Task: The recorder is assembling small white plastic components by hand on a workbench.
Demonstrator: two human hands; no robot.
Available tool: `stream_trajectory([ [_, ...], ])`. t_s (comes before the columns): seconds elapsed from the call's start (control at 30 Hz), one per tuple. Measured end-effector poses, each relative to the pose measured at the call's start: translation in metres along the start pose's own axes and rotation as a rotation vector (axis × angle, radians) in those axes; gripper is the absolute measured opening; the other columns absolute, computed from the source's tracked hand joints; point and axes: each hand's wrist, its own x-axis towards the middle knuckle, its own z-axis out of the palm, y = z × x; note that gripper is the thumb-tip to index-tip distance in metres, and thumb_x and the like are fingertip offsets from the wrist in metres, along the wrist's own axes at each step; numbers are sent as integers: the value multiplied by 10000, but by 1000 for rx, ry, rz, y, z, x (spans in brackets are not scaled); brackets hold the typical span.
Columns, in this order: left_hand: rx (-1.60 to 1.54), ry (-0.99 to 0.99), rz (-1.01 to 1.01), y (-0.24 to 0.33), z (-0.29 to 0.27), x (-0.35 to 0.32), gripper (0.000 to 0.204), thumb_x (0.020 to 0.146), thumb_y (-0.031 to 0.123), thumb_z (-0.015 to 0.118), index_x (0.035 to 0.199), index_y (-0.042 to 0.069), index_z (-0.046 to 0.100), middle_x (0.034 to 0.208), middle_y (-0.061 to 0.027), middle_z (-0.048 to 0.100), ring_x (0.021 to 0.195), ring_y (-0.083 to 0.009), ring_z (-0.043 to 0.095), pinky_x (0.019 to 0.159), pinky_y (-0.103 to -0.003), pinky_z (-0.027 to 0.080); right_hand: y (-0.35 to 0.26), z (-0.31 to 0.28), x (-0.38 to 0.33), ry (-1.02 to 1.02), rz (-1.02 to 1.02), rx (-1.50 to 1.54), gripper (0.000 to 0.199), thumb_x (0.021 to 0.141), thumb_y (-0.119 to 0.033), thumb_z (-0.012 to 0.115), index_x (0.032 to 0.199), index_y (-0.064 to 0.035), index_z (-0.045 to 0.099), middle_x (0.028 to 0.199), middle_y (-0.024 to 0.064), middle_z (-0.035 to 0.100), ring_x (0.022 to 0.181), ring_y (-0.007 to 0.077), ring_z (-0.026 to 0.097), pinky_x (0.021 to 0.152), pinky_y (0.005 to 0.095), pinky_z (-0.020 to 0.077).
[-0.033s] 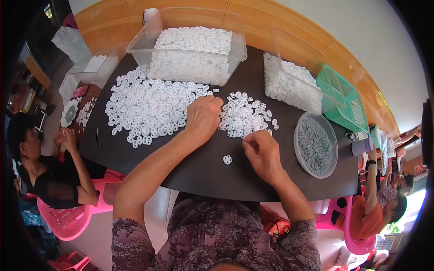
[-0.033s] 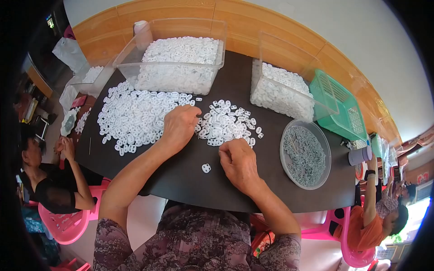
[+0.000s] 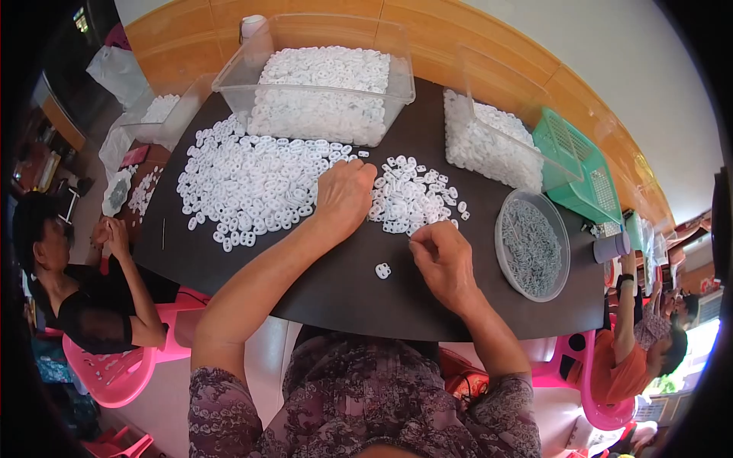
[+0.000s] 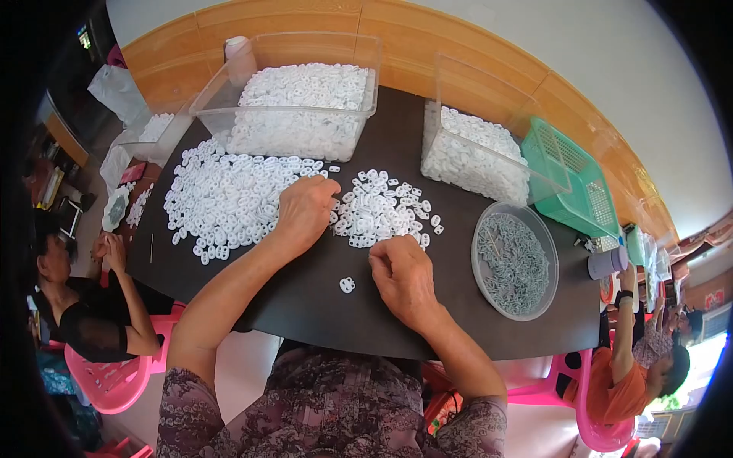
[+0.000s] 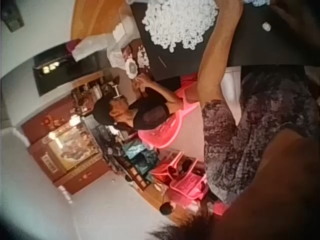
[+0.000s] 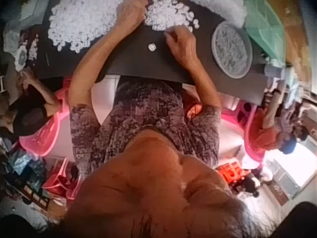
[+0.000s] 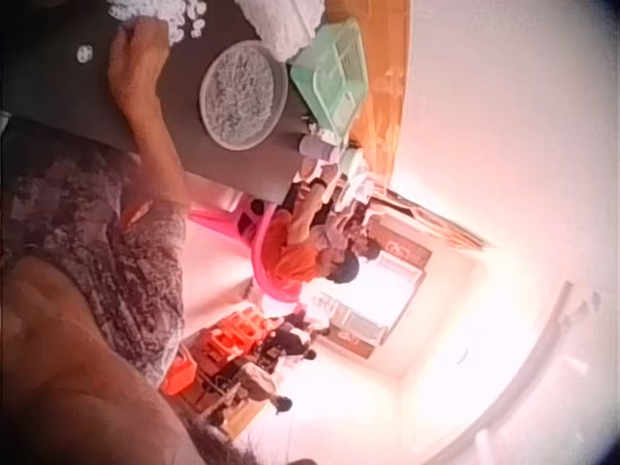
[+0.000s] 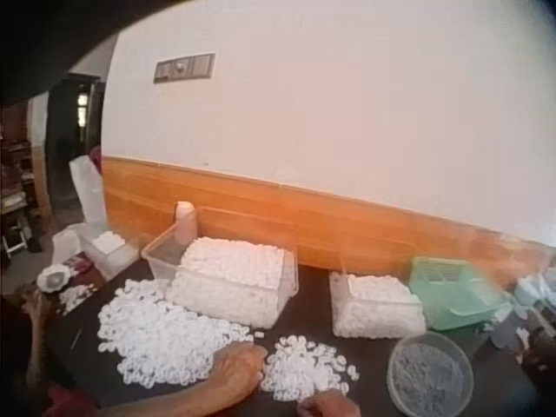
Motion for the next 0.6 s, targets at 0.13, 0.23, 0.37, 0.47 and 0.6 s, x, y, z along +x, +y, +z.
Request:
stream_trajectory([
  [0.13, 115, -105, 35, -7, 16, 10, 29, 681, -2, 556, 666, 20, 568, 720, -155, 563, 735, -340, 578, 651, -439, 465, 0, -4, -6, 29, 154, 130, 87, 781, -4, 655, 839, -11, 590, 749, 44, 567, 632, 96, 536, 568, 237, 432],
  [0.23, 144, -146, 78, -12, 22, 15, 50, 688, 28, 559, 641, 13, 569, 735, -184, 566, 746, -353, 581, 661, -447, 463, 3, -4, -9, 44, 242, 201, 85, 786, -7, 656, 845, -4, 595, 755, 22, 572, 643, 69, 520, 578, 224, 424],
  [0.37, 154, -181, 119, -10, 23, 24, 66, 685, 49, 562, 641, 5, 585, 728, -195, 594, 730, -355, 597, 653, -444, 468, 3, -6, -7, 59, 337, 317, 78, 786, -9, 658, 842, -8, 605, 748, -7, 570, 650, 47, 497, 583, 208, 413],
  [0.47, 148, -254, 78, -7, 20, 27, 71, 677, 43, 554, 635, -2, 590, 706, -199, 606, 717, -359, 612, 647, -448, 475, 4, -6, -8, 77, 370, 353, 74, 786, -9, 659, 838, -8, 607, 731, -19, 570, 647, 36, 483, 585, 197, 405],
  [0.6, 86, -328, 17, -1, 17, 25, 77, 673, 27, 539, 630, -14, 588, 702, -201, 614, 724, -369, 620, 642, -454, 481, 11, -6, -10, 81, 399, 369, 70, 789, -8, 658, 834, -5, 605, 726, -27, 573, 644, 27, 479, 586, 190, 401],
])
